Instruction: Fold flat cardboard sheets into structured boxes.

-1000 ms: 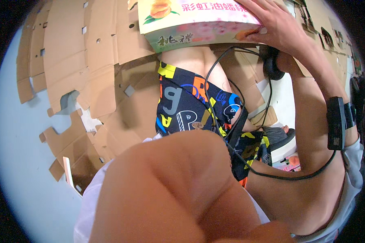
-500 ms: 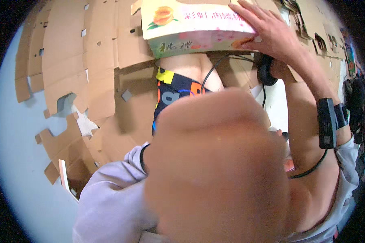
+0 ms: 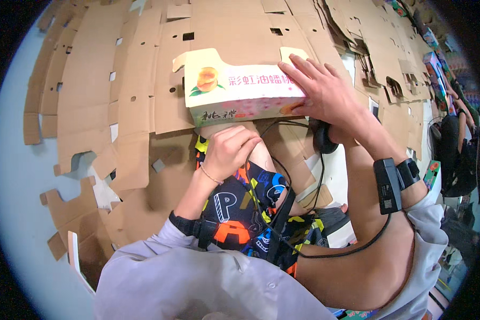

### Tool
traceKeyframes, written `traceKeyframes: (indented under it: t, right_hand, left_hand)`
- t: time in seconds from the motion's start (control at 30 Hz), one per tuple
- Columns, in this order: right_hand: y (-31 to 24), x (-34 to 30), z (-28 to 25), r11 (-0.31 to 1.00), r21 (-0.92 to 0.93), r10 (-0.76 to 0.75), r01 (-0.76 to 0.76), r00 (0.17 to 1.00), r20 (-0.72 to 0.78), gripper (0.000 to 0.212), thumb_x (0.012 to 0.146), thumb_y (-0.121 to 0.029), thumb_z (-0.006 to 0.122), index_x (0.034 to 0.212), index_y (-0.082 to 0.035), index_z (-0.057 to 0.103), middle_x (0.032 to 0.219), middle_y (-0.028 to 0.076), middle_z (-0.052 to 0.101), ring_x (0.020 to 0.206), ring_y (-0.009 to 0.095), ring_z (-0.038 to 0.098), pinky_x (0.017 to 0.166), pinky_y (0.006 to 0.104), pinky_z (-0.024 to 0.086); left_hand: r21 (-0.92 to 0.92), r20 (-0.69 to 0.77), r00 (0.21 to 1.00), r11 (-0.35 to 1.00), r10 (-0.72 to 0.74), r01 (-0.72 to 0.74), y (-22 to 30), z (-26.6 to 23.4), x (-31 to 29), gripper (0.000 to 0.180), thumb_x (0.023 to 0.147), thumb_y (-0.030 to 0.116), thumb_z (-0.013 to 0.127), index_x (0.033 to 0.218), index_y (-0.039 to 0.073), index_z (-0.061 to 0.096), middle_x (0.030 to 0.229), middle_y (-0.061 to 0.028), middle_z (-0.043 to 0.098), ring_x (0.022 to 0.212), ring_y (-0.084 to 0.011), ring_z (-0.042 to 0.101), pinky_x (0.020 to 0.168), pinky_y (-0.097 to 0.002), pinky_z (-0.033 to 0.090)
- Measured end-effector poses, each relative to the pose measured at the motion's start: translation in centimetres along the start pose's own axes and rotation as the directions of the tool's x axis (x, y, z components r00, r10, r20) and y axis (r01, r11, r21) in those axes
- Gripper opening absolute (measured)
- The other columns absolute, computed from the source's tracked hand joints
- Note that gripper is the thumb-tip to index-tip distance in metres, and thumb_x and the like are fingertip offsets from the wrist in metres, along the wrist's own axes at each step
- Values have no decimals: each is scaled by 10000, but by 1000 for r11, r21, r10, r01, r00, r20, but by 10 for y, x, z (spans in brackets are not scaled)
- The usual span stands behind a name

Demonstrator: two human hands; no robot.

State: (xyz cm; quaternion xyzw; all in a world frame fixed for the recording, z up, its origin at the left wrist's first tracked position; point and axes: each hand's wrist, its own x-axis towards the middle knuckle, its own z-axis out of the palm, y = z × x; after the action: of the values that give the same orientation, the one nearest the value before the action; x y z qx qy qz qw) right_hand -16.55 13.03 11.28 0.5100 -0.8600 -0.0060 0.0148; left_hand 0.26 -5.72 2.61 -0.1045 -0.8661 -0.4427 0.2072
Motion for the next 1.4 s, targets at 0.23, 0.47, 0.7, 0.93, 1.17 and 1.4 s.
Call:
traceKeyframes:
  t: [0.23,0.47,0.7,0.93,1.17,1.4]
  right_hand:
    - [-3,3,0,999,-20,26,-26,1000,7,949,614,-382,796,1422,-191,337,1411,111,405,1245,301,440,1011,425,362]
    - [3,1,4,999,-32,3,-4,1000,-20,895,667,-385,766,1424,-179,334,1414,121,399,1216,326,462,1008,414,371]
    - [-2,8,7,997,-52,-66,63,996,-61,908,664,-404,767,1429,-194,324,1409,111,407,1213,327,464,1003,419,377]
    - [-6,6,-9,999,-40,-19,22,997,77,836,734,-478,722,1373,-63,377,1366,231,415,1258,357,418,1013,448,354]
    - [-5,1,-15,1000,-18,16,-14,995,102,851,725,-473,732,1377,-63,372,1365,237,415,1247,369,427,1022,446,353]
    - [-9,0,-16,999,-31,14,-11,995,103,856,721,-464,741,1383,-73,364,1377,226,404,1243,367,432,1023,445,352]
  left_hand:
    - [-52,138,990,998,-19,26,15,-15,3,92,752,92,702,771,29,638,663,-90,578,582,-244,562,521,-322,438]
    - [-262,-420,864,875,276,-407,142,-82,30,67,700,82,697,709,81,630,653,-38,580,553,-174,550,484,-296,408]
    - [-395,-463,869,838,172,-377,165,-84,21,151,741,132,694,680,134,556,633,-15,531,554,-143,508,568,-256,419]
    - [-308,-578,748,762,326,-570,165,-87,33,227,720,113,696,613,170,505,578,48,449,517,-96,437,508,-209,352]
    - [-193,-607,746,861,272,-471,166,-87,33,233,690,110,701,594,162,495,590,51,471,547,-111,454,513,-220,363]
    - [-163,-623,733,871,274,-464,170,-86,29,223,686,111,702,599,159,503,592,48,476,556,-117,464,517,-225,370]
